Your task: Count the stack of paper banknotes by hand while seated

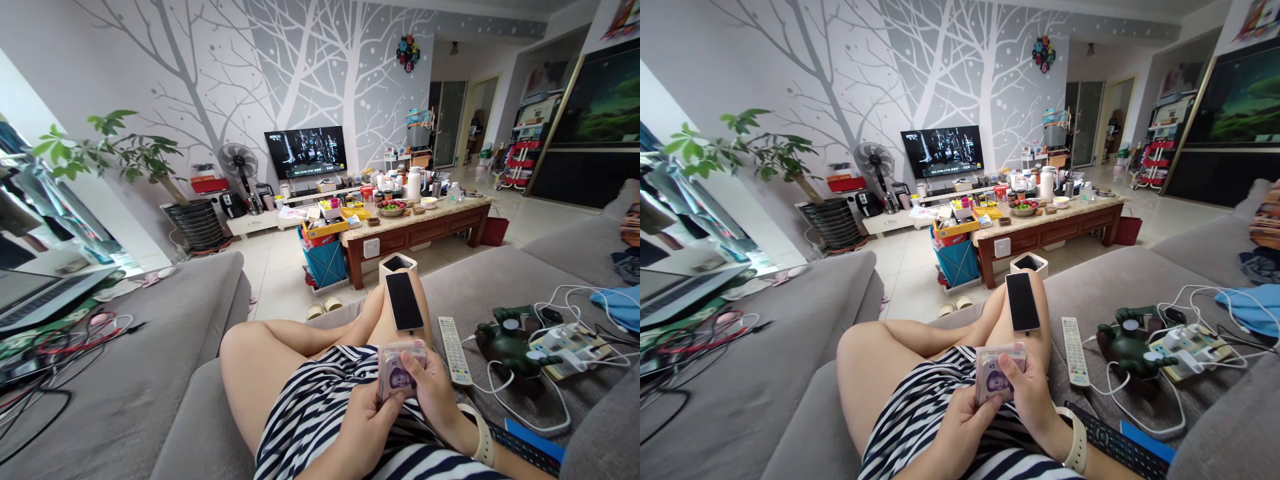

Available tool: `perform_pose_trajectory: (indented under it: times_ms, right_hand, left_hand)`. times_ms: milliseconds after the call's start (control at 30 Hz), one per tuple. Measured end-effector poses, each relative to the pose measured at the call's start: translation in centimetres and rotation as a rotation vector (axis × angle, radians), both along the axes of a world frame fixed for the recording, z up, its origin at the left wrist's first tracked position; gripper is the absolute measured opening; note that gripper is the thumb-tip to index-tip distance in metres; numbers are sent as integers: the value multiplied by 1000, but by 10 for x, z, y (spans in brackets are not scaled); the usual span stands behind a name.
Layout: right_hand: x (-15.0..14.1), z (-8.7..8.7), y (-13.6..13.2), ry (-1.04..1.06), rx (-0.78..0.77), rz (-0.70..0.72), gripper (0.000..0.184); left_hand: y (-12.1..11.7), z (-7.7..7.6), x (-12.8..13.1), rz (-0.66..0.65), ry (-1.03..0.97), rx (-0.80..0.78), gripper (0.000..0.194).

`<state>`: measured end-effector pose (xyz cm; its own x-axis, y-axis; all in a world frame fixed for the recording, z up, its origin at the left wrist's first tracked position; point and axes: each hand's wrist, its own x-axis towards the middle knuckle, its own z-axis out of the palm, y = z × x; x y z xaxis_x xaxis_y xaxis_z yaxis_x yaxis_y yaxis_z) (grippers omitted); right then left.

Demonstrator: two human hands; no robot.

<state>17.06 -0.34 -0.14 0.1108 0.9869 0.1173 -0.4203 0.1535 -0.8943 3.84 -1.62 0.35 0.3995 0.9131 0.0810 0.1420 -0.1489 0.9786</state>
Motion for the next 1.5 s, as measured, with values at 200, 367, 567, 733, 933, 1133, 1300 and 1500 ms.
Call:
perform_pose_trajectory:
  times_ms: [200, 367, 567, 733, 933, 1133, 1300, 1500]
  right_hand:
    - [0, 4, 1, -27, -20, -43, 42]
    - [3, 3, 2, -44, 16, -42, 39]
    - [5, -2, 1, -67, 81, -74, 37]
    - [6, -4, 1, -108, 124, -44, 38]
    - [4, 2, 4, -113, 67, -9, 41]
    - [-8, -1, 24, -62, 57, 102, 43]
    - [-8, 8, 38, -144, 115, 257, 42]
    - [19, 4, 41, -292, 109, 301, 47]
  left_hand:
    - [0, -7, -2, -43, -50, -28, 41]
    - [3, -11, -2, -35, -89, -123, 46]
    - [4, -6, -2, -6, -211, -332, 52]
    - [2, -3, -3, -24, -310, -399, 55]
    - [1, -3, 1, 55, -326, -424, 56]
    - [6, -7, -2, 224, -373, -401, 54]
    - [10, -6, -3, 401, -472, -459, 49]
    - [13, -8, -1, 422, -582, -549, 47]
